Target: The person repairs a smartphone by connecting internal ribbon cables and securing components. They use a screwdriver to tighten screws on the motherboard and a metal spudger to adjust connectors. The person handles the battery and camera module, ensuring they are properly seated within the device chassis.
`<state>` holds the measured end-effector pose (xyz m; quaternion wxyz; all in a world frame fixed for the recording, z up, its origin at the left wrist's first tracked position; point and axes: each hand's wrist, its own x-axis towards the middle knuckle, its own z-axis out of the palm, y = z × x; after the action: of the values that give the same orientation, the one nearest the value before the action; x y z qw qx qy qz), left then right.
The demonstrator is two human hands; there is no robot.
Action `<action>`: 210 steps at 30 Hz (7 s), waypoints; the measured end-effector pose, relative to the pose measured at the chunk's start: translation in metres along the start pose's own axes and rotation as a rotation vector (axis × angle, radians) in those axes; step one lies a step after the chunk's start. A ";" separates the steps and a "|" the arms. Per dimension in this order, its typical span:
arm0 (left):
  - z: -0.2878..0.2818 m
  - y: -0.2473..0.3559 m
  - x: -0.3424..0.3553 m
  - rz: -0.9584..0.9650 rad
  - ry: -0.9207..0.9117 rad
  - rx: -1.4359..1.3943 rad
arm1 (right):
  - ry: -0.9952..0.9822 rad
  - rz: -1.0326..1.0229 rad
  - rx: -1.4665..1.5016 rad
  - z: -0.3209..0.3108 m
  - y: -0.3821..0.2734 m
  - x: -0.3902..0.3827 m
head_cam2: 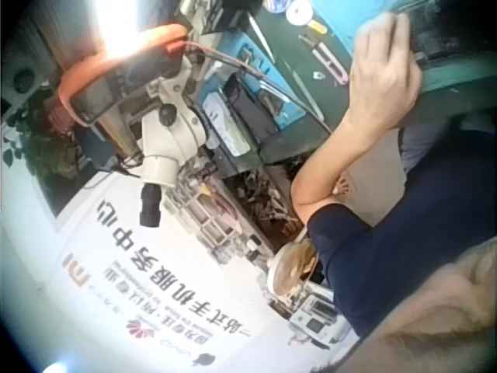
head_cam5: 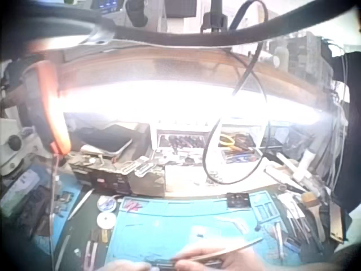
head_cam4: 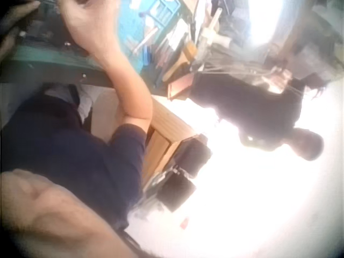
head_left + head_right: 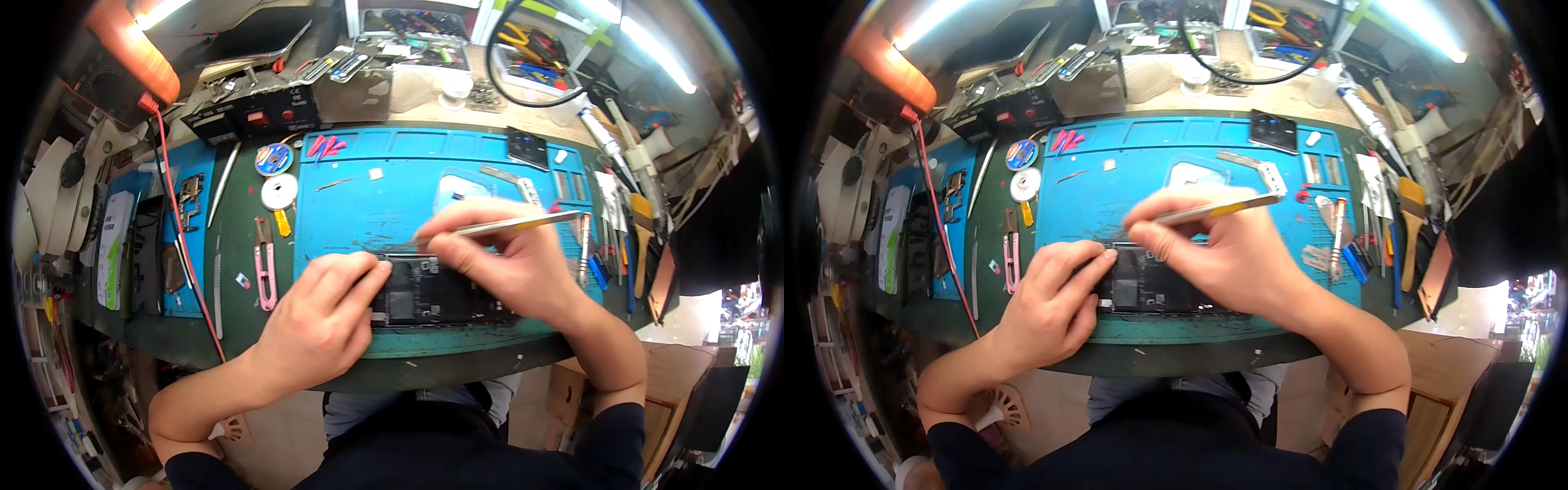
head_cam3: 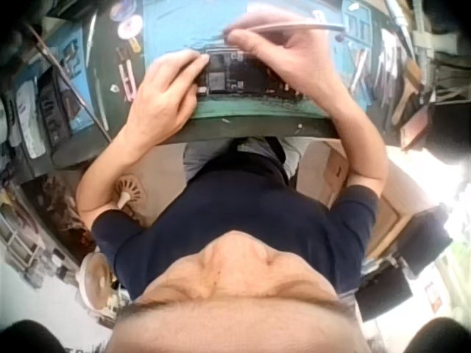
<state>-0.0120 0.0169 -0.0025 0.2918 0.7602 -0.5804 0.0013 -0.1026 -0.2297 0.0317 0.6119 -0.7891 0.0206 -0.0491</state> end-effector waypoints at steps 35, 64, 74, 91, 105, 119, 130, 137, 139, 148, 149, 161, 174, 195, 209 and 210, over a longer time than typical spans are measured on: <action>-0.008 -0.005 -0.025 -0.345 0.333 -0.426 | 0.031 -0.347 -1.425 -0.028 0.033 0.037; -0.003 0.031 0.067 -0.077 -0.360 0.074 | 0.502 -0.489 -0.945 -0.045 0.028 0.031; -0.007 0.033 0.061 -0.193 -0.351 -0.180 | 0.705 -0.429 -0.686 -0.074 0.040 0.017; -0.018 0.008 0.050 -0.201 0.197 -2.201 | 0.085 0.067 0.574 -0.042 0.007 -0.004; -0.015 0.035 0.051 -0.258 0.765 -2.623 | 0.451 -0.530 0.142 0.052 -0.016 -0.039; 0.004 0.031 0.049 -0.055 0.790 -2.365 | 0.086 0.116 1.064 0.081 -0.018 -0.049; 0.008 0.023 0.048 0.286 0.785 -1.938 | 0.008 0.232 1.263 0.087 -0.021 -0.051; 0.012 0.025 0.044 0.271 0.813 -1.625 | -0.023 0.221 1.312 0.087 -0.023 -0.051; 0.013 0.024 0.044 0.299 0.799 -1.573 | -0.019 0.222 1.324 0.088 -0.021 -0.051; 0.009 0.023 0.043 0.393 0.706 -1.649 | -0.236 0.279 1.406 0.084 -0.012 -0.051; 0.009 0.025 0.043 0.386 0.686 -1.697 | -0.262 0.273 1.409 0.084 -0.010 -0.050; 0.013 0.031 0.040 0.358 0.617 -1.881 | -0.296 0.169 1.300 0.090 -0.001 -0.058; 0.017 0.030 0.041 0.376 0.591 -1.903 | -0.260 0.090 1.326 0.096 0.004 -0.059; 0.024 0.031 0.039 0.352 0.544 -1.862 | -0.255 0.118 1.265 0.094 0.009 -0.062; 0.017 0.016 0.025 0.221 0.160 -2.182 | -0.311 0.306 0.480 0.025 0.002 -0.070; 0.014 0.015 0.022 0.187 0.125 -2.206 | -0.268 0.268 0.379 0.012 -0.001 -0.070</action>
<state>-0.0230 -0.0114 -0.0001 0.8363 0.0354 -0.3026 -0.4558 -0.1705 -0.2112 0.0258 0.7471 -0.6501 0.0339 0.1343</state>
